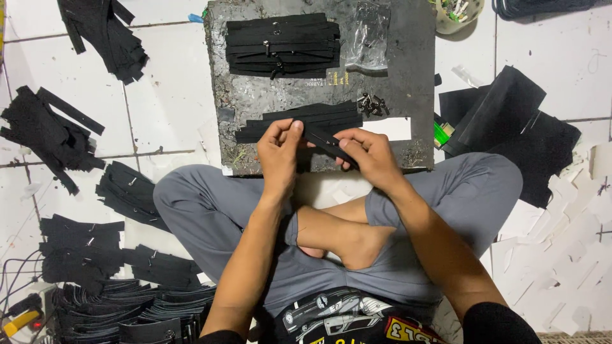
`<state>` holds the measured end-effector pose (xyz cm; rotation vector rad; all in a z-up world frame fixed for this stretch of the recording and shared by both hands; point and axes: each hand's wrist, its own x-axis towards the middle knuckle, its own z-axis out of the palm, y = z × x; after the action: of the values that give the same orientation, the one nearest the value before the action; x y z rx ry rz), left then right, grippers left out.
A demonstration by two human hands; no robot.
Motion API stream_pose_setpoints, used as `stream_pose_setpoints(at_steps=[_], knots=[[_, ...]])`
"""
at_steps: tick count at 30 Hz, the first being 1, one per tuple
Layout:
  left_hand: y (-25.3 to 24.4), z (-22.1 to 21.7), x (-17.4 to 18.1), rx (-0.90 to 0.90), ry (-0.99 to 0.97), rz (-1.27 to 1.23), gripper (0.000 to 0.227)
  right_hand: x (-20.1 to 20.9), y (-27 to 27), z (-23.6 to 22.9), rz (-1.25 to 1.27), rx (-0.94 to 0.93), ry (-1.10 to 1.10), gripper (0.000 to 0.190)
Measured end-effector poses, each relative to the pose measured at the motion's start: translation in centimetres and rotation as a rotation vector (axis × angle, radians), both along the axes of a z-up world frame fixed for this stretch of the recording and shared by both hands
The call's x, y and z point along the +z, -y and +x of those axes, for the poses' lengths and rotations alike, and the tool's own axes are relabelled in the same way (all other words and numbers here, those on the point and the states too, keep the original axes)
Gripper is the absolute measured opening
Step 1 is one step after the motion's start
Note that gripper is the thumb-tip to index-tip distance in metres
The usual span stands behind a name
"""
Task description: Attaching metal zipper sliders to black zipper tape strips
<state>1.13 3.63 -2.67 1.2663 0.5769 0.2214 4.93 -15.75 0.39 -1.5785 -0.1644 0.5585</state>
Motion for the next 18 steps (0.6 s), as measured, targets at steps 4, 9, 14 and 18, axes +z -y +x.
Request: stream_pose_setpoints(at_steps=[4,9,14,18], knots=[[-0.3,0.1,1.4,0.025,0.011,-0.038,0.019,-0.4,0.8,0.4,-0.008,0.003,0.012,0.02],[-1.1,0.2,0.4,0.067,0.037,-0.044,0.022,0.2,1.0,0.8,-0.027,0.027,0.089,0.019],[-0.9,0.2,1.7,0.097,0.053,0.032,0.018,0.7,1.0,0.9,-0.034,-0.023,0.169,0.02],[-1.8,0.1,2.3,0.133,0.075,0.285,0.014,1.0,1.4,1.2,-0.082,-0.078,0.257,0.02]])
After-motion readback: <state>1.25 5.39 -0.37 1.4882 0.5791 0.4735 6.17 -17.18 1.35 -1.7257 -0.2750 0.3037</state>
